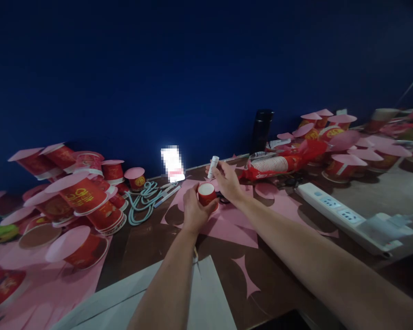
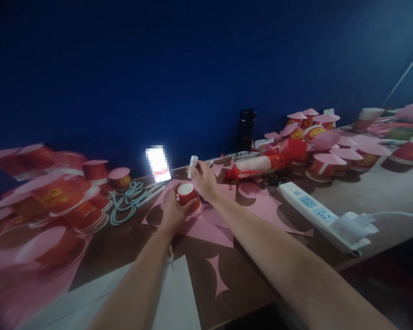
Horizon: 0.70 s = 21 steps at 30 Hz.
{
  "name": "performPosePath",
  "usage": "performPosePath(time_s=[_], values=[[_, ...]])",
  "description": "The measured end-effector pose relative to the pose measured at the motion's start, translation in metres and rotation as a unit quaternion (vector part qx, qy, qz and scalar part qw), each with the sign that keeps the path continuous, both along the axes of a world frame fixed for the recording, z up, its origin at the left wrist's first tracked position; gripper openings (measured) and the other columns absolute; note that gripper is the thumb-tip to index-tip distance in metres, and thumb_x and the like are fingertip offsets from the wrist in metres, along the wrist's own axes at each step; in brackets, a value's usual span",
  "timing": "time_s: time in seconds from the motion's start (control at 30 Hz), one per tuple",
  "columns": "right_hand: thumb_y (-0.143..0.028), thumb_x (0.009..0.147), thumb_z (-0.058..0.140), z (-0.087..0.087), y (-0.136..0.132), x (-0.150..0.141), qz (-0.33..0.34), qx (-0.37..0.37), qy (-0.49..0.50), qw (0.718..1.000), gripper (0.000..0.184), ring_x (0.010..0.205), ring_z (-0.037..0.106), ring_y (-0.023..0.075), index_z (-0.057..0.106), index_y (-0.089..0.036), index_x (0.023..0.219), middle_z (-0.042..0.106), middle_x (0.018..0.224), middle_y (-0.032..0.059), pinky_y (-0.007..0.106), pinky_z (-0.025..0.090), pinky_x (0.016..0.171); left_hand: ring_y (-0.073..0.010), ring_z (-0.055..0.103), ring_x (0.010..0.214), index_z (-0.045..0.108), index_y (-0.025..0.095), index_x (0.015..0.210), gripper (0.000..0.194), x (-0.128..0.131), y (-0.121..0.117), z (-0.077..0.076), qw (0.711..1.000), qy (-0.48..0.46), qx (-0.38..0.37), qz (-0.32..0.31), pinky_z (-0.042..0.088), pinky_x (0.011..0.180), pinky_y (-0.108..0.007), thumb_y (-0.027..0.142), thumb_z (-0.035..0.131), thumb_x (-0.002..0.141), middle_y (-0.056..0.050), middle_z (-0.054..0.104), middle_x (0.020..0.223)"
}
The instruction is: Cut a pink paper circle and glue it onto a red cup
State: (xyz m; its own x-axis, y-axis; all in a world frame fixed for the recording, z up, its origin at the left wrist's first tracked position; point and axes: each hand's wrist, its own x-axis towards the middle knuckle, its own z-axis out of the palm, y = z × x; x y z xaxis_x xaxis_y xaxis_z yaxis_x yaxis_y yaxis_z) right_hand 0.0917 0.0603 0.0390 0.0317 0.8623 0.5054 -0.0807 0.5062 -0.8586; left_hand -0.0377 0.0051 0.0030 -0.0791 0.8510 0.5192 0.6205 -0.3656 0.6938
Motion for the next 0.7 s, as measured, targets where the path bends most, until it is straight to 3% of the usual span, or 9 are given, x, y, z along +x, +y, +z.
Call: performPosePath(time_s=[0.23,0.7], values=[[-0.041,0.087,0.052,-0.0049,-0.0081,-0.0063,0.050,0.013,-0.078,0.996,0.031,0.096,0.064,0.0193,0.055,-0.022,0.112,0.067,0.106,0.0069,0.034,0.051,0.083,-0.0237,0.057,0.092,0.055,0.019,0.111,0.054,-0.0016,0.0057,-0.0055,1.000,-0.012,-0.017,-0.010,0.045,0.082,-0.039,0.033,0.074,0.062,-0.008,0.061,0.098],[-0.041,0.089,0.048,-0.0083,0.0001,-0.0010,-0.029,0.034,-0.135,0.990,0.030,0.091,0.064,0.0182,0.056,-0.021,0.110,0.068,0.100,0.0057,0.034,0.050,0.082,-0.0244,0.057,0.095,0.054,0.019,0.112,0.052,-0.0017,0.0020,0.0001,0.999,-0.009,-0.036,-0.025,0.045,0.084,-0.041,0.032,0.071,0.065,-0.009,0.062,0.103]])
